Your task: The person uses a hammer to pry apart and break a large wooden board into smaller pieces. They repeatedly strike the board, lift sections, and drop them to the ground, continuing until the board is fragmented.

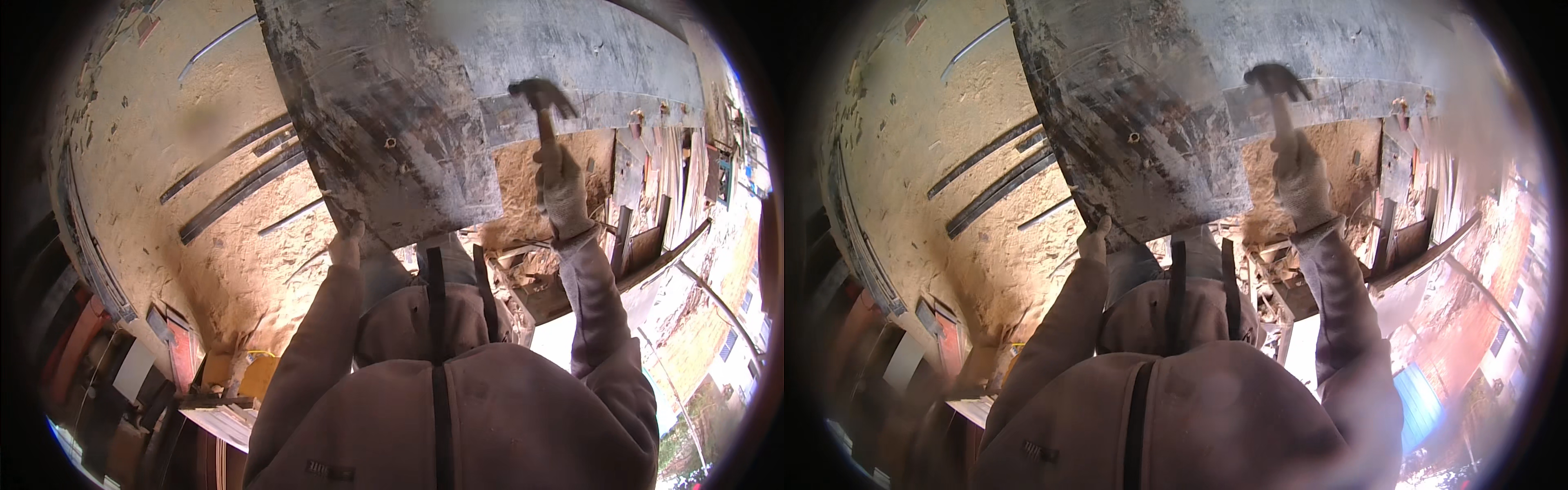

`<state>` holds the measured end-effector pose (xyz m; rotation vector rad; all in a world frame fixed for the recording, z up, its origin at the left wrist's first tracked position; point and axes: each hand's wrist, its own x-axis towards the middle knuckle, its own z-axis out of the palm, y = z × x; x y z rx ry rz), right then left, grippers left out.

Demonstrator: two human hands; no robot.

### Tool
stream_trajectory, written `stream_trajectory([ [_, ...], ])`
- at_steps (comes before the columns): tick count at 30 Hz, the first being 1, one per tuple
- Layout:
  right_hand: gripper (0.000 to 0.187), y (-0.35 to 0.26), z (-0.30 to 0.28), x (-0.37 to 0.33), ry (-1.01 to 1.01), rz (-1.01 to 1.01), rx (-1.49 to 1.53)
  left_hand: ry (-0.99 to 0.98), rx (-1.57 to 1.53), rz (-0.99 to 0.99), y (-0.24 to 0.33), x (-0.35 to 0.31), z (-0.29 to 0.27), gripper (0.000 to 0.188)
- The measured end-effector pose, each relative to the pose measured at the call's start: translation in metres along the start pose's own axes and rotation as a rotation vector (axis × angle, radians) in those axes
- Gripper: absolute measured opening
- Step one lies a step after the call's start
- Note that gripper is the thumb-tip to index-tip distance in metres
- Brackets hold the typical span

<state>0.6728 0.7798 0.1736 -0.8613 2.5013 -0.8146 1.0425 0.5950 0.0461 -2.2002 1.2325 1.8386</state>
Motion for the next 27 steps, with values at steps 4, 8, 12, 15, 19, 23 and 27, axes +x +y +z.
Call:
stream_trajectory([
  [4, 0.03, 0.013, 0.04, -0.031, 0.052, 0.228, 0.102, 0.009, 0.02, 0.055, 0.0, 0.018, 0.008, 0.054],
  [8, 0.043, 0.02, 0.037, -0.029, -0.113, 0.498, 0.044, -0.052, 0.017, -0.002, 0.016, 0.014, 0.007, 0.054],
  [12, 0.048, -0.015, 0.034, -0.056, 0.14, 0.071, 0.326, -0.037, 0.035, 0.08, -0.004, 0.013, -0.006, 0.052],
  [15, 0.036, 0.035, 0.051, -0.054, -0.139, 0.297, -0.129, -0.034, 0.103, 0.007, 0.013, 0.005, -0.002, 0.054],
  [19, 0.035, -0.012, 0.036, -0.053, 0.037, 0.237, 0.164, 0.002, 0.005, 0.081, 0.005, 0.003, -0.011, 0.053],
  [23, 0.042, 0.036, 0.061, -0.059, -0.058, 0.243, -0.199, -0.04, 0.099, 0.063, 0.021, 0.002, -0.007, 0.056],
  [27, 0.028, -0.006, 0.037, -0.048, -0.104, 0.19, -0.187, -0.048, 0.175, 0.067, -0.005, 0.033, -0.019, 0.057],
])
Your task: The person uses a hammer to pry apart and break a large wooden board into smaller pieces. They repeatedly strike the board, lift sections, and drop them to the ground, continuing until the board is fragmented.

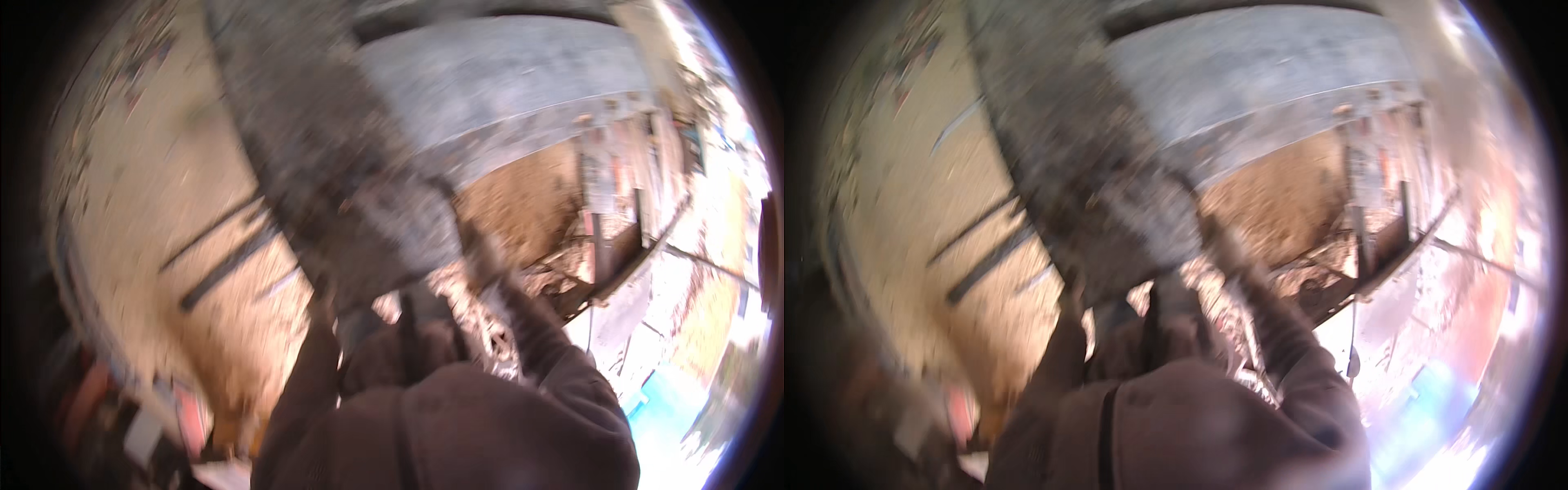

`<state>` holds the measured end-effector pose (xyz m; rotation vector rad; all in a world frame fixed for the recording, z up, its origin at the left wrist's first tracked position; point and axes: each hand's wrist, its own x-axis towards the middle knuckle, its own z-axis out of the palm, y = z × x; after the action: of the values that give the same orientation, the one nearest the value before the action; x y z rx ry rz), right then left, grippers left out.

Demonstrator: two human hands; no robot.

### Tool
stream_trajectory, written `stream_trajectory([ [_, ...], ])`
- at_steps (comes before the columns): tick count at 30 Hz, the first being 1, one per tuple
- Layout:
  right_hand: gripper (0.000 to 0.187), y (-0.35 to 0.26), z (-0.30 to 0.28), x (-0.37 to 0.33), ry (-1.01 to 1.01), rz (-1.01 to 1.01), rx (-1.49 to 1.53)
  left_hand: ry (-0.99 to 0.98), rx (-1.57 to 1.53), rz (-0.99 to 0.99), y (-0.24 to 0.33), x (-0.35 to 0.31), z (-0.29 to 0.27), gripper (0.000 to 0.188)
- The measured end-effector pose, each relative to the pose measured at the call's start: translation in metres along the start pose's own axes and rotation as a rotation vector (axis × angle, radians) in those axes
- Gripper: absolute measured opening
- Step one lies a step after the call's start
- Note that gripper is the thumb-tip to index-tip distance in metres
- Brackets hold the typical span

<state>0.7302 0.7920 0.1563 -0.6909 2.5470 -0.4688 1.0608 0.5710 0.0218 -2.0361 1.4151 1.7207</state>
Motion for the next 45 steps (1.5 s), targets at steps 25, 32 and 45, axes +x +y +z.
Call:
stream_trajectory([
  [25, 0.072, 0.015, 0.015, -0.036, -0.264, 0.602, 0.698, -0.024, 0.682, 1.236, 0.281, -0.316, 0.1, 0.049],
  [32, 0.047, 0.074, 0.109, -0.014, -0.142, -0.05, 0.078, -0.337, 0.689, 1.5, 0.313, -0.313, 0.224, 0.044],
  [45, 0.023, 0.074, -0.017, -0.215, 0.271, 1.017, 1.536, -0.485, 1.17, 1.265, 0.173, -0.027, 0.227, 0.076],
])
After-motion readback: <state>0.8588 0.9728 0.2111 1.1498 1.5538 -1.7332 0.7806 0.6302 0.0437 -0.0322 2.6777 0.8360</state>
